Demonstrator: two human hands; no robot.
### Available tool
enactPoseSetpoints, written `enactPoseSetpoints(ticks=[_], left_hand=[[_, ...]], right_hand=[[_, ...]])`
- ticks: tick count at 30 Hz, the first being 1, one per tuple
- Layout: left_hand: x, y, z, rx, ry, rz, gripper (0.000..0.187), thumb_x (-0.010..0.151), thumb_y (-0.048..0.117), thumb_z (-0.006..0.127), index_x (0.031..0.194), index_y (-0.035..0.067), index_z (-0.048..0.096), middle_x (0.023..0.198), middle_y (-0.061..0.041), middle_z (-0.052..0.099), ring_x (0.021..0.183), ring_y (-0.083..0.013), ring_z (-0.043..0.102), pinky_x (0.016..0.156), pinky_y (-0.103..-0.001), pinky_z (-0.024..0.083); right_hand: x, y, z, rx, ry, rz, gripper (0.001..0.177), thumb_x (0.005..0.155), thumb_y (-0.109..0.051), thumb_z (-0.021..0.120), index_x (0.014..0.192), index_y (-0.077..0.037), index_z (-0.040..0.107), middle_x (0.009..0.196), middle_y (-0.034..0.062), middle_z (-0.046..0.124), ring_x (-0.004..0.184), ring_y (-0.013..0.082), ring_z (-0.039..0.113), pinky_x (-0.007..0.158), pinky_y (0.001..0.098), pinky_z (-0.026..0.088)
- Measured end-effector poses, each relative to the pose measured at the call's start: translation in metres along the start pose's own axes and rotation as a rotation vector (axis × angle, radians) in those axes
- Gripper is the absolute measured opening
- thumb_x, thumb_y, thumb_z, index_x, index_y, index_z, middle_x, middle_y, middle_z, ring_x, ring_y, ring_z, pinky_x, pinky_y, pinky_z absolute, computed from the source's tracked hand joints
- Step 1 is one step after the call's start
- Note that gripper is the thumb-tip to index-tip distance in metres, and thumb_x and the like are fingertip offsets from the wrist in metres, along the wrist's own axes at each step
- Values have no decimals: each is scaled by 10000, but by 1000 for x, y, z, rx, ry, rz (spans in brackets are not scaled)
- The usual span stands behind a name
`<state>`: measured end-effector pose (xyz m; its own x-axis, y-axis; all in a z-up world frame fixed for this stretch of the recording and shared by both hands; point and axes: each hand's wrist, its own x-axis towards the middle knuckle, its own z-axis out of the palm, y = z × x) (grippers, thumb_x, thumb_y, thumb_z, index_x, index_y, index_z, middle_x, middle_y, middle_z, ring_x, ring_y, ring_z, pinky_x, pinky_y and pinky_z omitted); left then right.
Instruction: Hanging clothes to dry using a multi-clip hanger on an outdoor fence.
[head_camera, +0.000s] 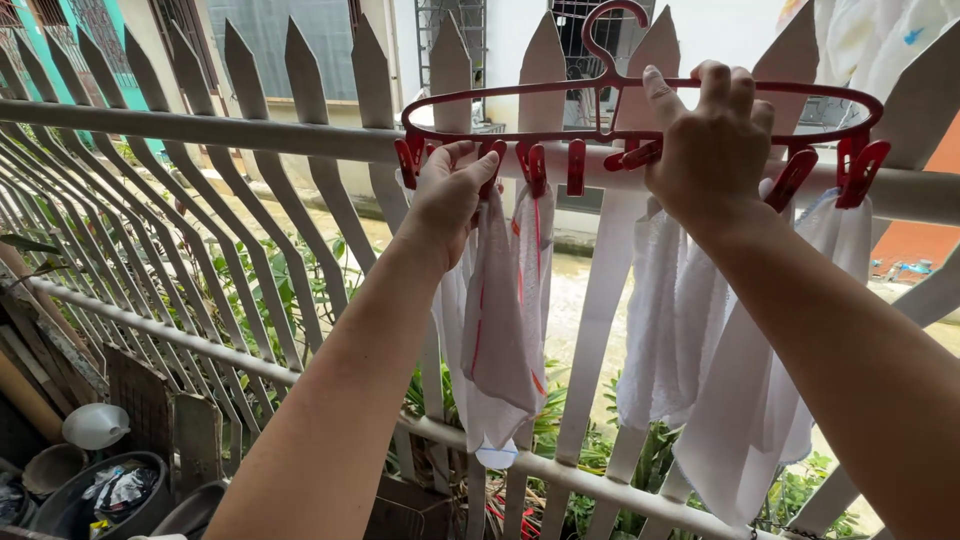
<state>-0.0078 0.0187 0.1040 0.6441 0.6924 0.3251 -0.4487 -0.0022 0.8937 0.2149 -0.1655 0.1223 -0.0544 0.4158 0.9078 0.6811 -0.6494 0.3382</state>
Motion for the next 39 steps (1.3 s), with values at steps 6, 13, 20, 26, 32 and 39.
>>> enactPoseSetpoints(ticks=[6,13,20,26,32,39], left_hand=[[28,-35,-24,-110,-48,67,333,952,174,694,1240,29,612,1028,-47,672,852,-147,629,771,-291,563],[34,-15,-1,-166,-129,228,204,972,137,647,1149,46,693,896,-9,666,761,-81,614,704,-261,548],[18,-81,-8,-140,-6,146,187,977,105,637,1138,34,699,907,-19,687,716,-115,586,651,-286,502],[7,-140,-12,-137,-7,353,324,977,174,681,1271,39,672,1013,-50,712,855,-139,652,805,-311,569],[-48,-174,-39,396,236,555,485,934,211,740,1365,66,571,1125,-42,683,962,-166,665,808,-303,549],[-140,-300,-187,431,187,62,360,911,244,745,1218,60,706,1067,-52,765,902,-121,721,737,-264,575]], right_hand=[[-14,-23,-4,-103,-101,30,884,729,-202,809,1588,-210,601,1361,228,535,1294,404,484,960,517,426],[27,-7,-21,-4,-475,162,917,748,-188,798,1618,-202,508,1277,279,569,1177,433,556,998,551,405],[-53,-35,-20,-139,-484,177,912,751,-215,760,1616,-170,474,1233,280,559,1169,430,530,992,522,385],[-99,-47,-11,-88,-58,75,625,1032,-200,689,1608,-112,463,1561,269,419,1498,446,375,1253,721,189],[-150,-127,-12,366,80,-385,579,941,-177,711,1505,-167,583,1586,175,463,1537,348,327,1228,657,83],[-225,-247,8,841,-63,-451,508,800,-100,733,1297,-159,647,1418,100,544,1330,305,505,1146,520,324]])
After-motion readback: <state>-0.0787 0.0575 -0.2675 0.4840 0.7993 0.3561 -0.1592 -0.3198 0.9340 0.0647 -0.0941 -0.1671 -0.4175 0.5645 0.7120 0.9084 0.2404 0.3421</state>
